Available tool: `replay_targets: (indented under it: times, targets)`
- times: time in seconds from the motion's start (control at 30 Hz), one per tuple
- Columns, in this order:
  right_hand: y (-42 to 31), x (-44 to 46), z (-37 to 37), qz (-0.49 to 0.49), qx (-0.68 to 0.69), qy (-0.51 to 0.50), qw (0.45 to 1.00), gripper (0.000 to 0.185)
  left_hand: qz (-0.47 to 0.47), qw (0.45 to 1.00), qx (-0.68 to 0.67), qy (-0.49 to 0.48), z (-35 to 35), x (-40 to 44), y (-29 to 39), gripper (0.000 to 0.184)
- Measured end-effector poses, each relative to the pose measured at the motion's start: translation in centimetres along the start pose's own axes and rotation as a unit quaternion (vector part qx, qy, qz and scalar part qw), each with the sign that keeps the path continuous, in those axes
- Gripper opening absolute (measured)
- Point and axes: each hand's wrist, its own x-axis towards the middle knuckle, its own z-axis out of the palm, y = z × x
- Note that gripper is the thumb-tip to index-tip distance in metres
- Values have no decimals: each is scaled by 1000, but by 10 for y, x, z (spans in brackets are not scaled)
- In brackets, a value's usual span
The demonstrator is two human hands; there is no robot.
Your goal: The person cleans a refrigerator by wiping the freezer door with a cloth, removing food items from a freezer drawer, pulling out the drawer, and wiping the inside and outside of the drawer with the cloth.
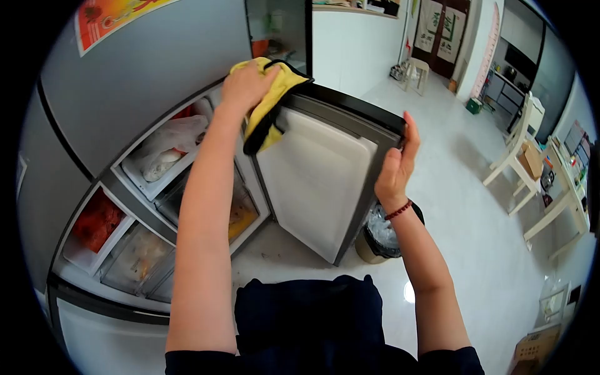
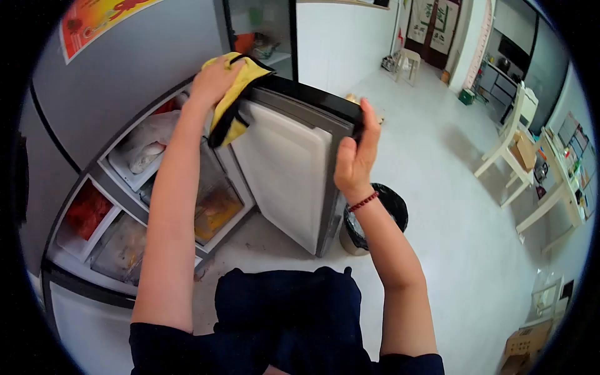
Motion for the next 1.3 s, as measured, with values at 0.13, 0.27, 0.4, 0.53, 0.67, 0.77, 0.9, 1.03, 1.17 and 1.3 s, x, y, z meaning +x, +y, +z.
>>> replay_targets:
  times: [0.13,0.27,0.4,0.53,0.67,0.77,0.9,1.03,1.17,1.3]
  targets:
    - [-2,-11,4,-14,1,-1,1000,57,24,993,-112,-7,-2,3,14,58]
    - [1,-8,2,-22,-5,5,1000,54,120,962,-247,-10,-7,-42,80,44]
    - [-1,-3,-2,-20,21,12,1000,52,301,909,-280,59,-18,-101,143,32]
    - [0,-4,7,60,137,38,988,48,363,863,-310,166,3,-155,152,44]
    - [26,-1,0,49,129,23,990,50,372,862,-306,156,62,-203,127,51]
    - [28,4,-9,6,45,0,999,52,308,881,-358,35,86,-213,122,45]
    - [40,5,-7,-2,33,11,999,52,285,919,-240,130,44,-183,152,52]
    - [34,5,-6,2,29,9,1000,53,263,918,-245,165,53,-191,154,59]
    - [25,3,-5,-13,23,3,1000,56,266,920,-256,129,95,-239,141,58]
    - [25,4,-6,-13,20,4,1000,55,233,914,-324,68,93,-237,139,55]
